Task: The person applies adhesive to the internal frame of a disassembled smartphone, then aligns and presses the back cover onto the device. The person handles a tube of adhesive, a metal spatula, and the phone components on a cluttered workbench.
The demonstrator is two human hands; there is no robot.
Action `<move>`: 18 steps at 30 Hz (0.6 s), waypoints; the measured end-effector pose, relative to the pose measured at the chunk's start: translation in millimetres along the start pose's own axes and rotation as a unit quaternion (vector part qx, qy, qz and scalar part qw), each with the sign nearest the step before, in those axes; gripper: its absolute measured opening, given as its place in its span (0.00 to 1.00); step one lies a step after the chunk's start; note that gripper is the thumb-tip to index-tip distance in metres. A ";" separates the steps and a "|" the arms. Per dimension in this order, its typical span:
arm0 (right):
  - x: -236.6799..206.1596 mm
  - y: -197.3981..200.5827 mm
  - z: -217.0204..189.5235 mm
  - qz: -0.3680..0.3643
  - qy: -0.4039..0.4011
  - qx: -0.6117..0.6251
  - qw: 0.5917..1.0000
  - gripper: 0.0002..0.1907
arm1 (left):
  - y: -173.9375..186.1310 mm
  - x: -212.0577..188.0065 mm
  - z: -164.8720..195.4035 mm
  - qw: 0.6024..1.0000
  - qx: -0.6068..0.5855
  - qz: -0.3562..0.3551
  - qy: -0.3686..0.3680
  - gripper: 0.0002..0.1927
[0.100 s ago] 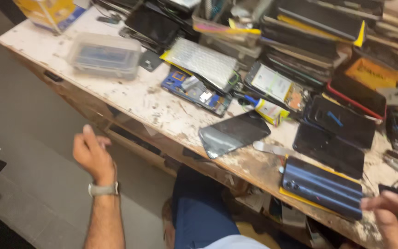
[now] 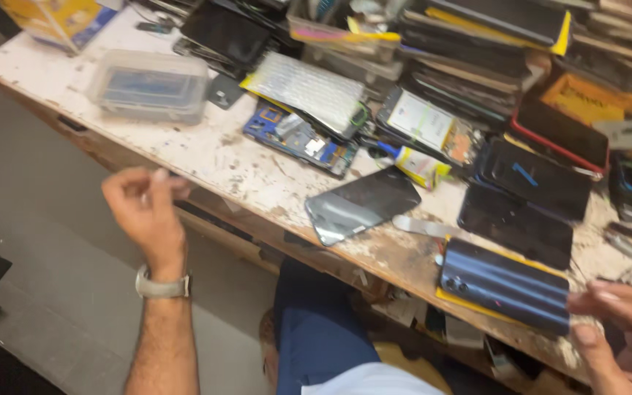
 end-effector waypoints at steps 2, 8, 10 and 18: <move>-11.5 20.4 -11.5 0.001 -0.001 -0.010 1.000 0.14 | -52.8 -14.1 42.6 0.994 -0.052 -0.098 -0.008 0.18; 15.0 105.2 -15.3 -0.033 -0.014 -0.121 0.992 0.12 | -246.3 -88.9 141.2 0.931 0.106 -0.315 -0.149 0.12; 13.5 118.6 -31.6 -0.043 -0.019 -0.129 0.990 0.12 | -282.3 -107.1 164.4 0.870 0.153 -0.391 -0.260 0.12; -24.9 193.4 -37.9 -0.041 -0.005 -0.106 0.994 0.12 | -385.0 -173.7 174.1 0.647 0.375 -0.430 -0.507 0.11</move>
Point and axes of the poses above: each hand's wrist, its own x-axis towards the middle knuckle, its own y-axis out of the back of the hand, z = x × y, the point moved 3 cm from there along x, towards the middle knuckle, and after that the axes turned 6 degrees about x, right-handed, at the moved point
